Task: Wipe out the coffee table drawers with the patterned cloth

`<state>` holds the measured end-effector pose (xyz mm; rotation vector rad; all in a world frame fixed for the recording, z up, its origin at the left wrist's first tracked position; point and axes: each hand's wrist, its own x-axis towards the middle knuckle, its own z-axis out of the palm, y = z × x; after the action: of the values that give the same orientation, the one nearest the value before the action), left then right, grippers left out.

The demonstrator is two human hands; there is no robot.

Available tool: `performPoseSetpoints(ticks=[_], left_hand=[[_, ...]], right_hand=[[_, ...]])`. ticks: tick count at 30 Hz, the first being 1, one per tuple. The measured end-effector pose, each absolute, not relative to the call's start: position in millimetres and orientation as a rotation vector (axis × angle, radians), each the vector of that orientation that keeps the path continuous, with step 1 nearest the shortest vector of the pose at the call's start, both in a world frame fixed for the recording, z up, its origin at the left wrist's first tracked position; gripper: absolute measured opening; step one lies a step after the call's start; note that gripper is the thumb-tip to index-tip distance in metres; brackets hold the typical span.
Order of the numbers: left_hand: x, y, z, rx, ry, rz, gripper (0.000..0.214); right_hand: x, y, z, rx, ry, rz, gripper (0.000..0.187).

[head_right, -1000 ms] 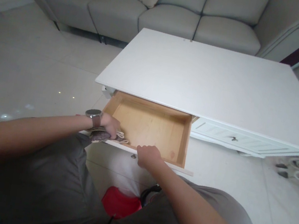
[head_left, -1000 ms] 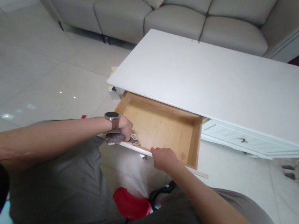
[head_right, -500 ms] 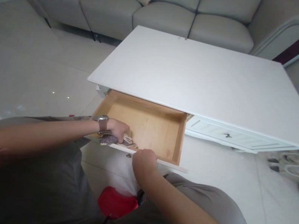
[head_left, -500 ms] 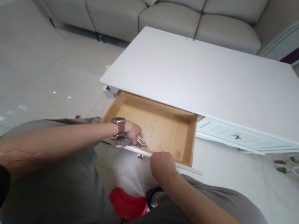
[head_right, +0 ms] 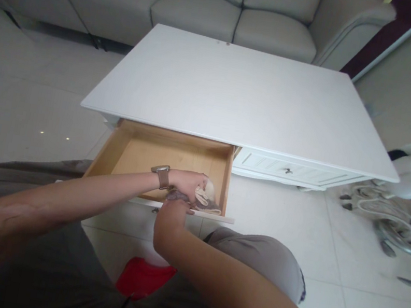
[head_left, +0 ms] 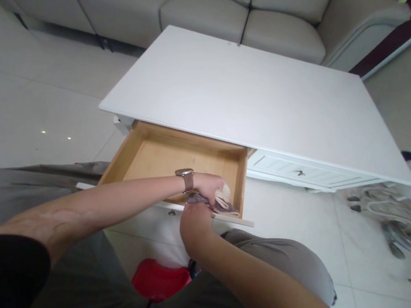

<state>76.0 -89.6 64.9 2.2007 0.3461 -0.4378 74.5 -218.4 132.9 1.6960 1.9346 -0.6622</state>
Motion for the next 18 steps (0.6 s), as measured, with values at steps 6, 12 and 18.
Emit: performPoseSetpoints(ticks=[6,12,18], left_hand=[[109,-116,65,2.476,0.365,-0.473,0.029],[109,-104,85,2.567,0.446,-0.224,0.031],[120,-119,98,2.640,0.357,0.228,0.024]], right_hand=[[73,-220,128,1.584,1.944,-0.610,0.046],[68,-223,121,1.715,1.934,-0.553,0.044],[68,-222,113,1.660,1.974,-0.667,0.047]])
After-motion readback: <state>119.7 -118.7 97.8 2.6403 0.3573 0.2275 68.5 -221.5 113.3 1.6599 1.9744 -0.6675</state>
